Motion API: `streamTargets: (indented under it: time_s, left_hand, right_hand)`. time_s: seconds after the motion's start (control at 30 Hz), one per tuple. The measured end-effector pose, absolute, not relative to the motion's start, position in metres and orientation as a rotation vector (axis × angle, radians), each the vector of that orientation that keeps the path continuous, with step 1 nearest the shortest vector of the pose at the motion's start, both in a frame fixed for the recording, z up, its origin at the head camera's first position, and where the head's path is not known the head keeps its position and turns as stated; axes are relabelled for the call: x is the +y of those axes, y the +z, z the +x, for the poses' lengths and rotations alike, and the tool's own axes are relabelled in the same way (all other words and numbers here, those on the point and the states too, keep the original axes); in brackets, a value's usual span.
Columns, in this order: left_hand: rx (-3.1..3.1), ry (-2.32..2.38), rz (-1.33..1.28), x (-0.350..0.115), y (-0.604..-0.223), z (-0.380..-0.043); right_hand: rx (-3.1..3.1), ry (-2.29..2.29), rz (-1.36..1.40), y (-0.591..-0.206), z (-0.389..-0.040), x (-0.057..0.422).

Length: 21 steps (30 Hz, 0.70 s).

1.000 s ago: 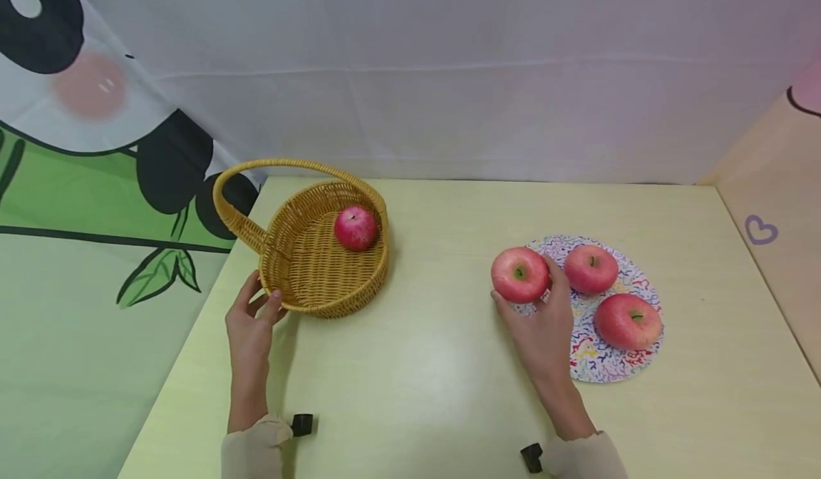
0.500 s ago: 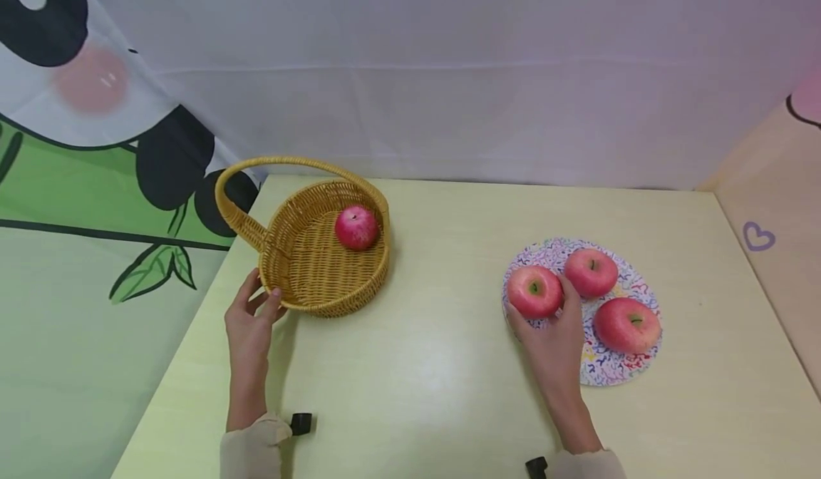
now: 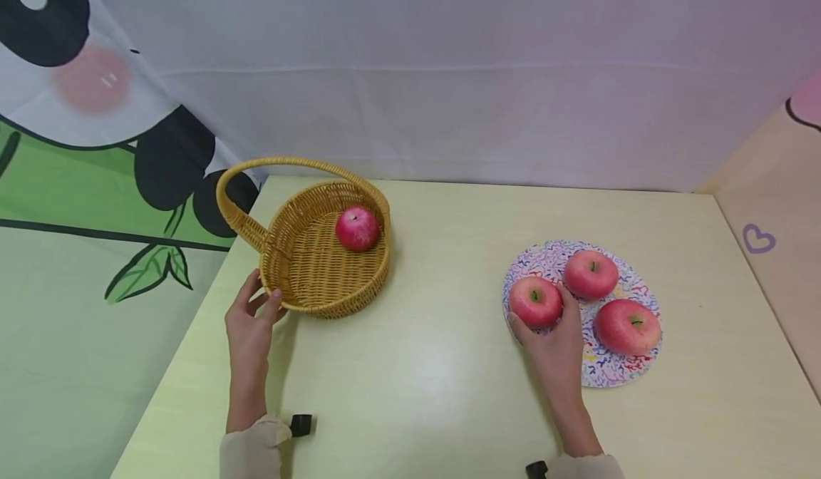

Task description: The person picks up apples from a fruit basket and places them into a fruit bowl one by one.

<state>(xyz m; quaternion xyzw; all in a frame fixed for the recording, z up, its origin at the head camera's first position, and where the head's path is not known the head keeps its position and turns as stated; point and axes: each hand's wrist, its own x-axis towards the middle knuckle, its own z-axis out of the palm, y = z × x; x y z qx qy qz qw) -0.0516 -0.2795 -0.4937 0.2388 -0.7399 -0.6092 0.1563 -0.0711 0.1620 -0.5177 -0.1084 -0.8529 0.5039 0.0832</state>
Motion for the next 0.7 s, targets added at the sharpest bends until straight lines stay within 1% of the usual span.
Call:
streamTargets:
  time_s: [0.7]
  left_hand:
    - [-2.118, -1.731, 0.677, -0.2789, -0.4951, -0.0517]
  right_hand:
    - [-2.619, 1.48, -0.321, -0.5162, -0.0734, 0.1628]
